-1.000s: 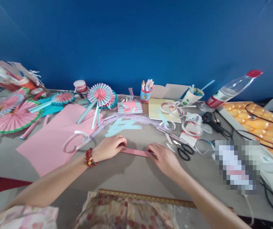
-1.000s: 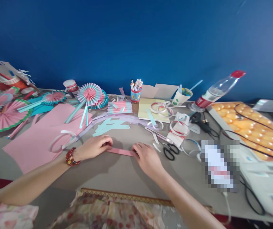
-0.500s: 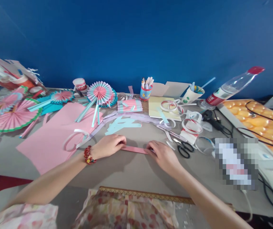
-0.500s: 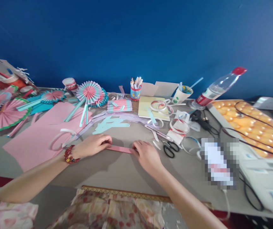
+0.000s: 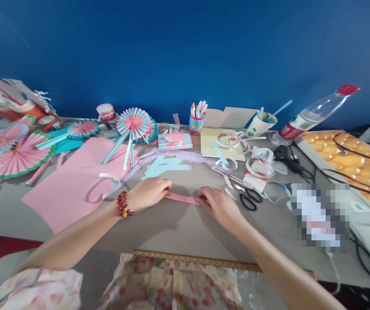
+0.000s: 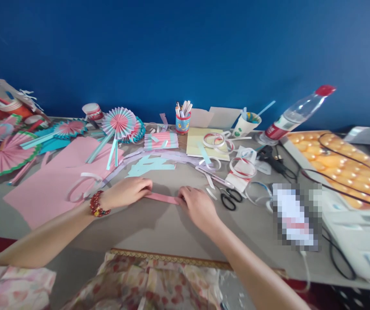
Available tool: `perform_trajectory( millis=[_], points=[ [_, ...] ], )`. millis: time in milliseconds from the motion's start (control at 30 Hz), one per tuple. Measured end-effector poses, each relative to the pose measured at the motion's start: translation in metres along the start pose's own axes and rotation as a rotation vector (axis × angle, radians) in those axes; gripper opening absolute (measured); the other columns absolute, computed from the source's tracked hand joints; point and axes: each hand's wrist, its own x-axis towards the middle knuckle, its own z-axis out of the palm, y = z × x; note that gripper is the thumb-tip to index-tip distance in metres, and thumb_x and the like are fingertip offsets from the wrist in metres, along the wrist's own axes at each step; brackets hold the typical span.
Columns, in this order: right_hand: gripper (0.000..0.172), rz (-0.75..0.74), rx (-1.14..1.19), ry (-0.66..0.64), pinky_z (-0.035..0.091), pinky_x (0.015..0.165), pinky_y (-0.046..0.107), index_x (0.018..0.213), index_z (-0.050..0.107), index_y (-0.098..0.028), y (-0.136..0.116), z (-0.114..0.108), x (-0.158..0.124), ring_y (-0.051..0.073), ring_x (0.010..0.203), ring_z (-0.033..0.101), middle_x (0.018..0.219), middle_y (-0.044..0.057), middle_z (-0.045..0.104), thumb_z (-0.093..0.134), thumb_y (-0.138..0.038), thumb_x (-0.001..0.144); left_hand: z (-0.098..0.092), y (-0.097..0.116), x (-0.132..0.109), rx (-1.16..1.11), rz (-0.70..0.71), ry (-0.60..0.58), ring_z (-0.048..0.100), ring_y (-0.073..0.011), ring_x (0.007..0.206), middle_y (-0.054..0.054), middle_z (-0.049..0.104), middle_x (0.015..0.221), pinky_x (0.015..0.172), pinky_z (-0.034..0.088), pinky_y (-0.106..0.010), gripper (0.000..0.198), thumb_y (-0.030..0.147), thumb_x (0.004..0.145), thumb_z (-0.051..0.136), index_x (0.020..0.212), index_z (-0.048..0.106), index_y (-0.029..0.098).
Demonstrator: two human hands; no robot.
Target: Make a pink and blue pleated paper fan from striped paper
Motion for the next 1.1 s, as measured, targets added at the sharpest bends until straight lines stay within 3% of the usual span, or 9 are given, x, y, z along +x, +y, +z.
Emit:
perform_trajectory(
  millis=[533, 1100],
  points=[
    [0.01, 0.053, 0.005, -0.019, 0.035, 0.065, 0.026, 0.089, 0.06, -0.021, -0.004, -0.005, 0.001, 0.019, 0.077, 0.061, 0.086, 0.002, 0.068, 0.056, -0.027, 0.095, -0.002, -0.001, -0.002, -0.099, 0.038, 0.014, 0.057, -0.0145, 0.077, 0.0, 0.059, 0.091, 0.067, 0.037, -0.025, 0.017, 0.027, 0.097, 0.049, 0.084, 0.057, 0.02],
    [0.008, 0.066, -0.011, -0.023, 0.034, 0.065, 0.026, 0.087, 0.061, -0.021, -0.006, -0.006, 0.001, 0.018, 0.078, 0.062, 0.085, 0.001, 0.068, 0.059, -0.026, 0.093, 0.008, -0.005, -0.006, -0.01, 0.107, 0.062, 0.058, -0.0146, 0.078, 0.001, 0.058, 0.092, 0.067, 0.038, -0.026, 0.02, 0.032, 0.101, 0.046, 0.087, 0.054, 0.02]
  ],
)
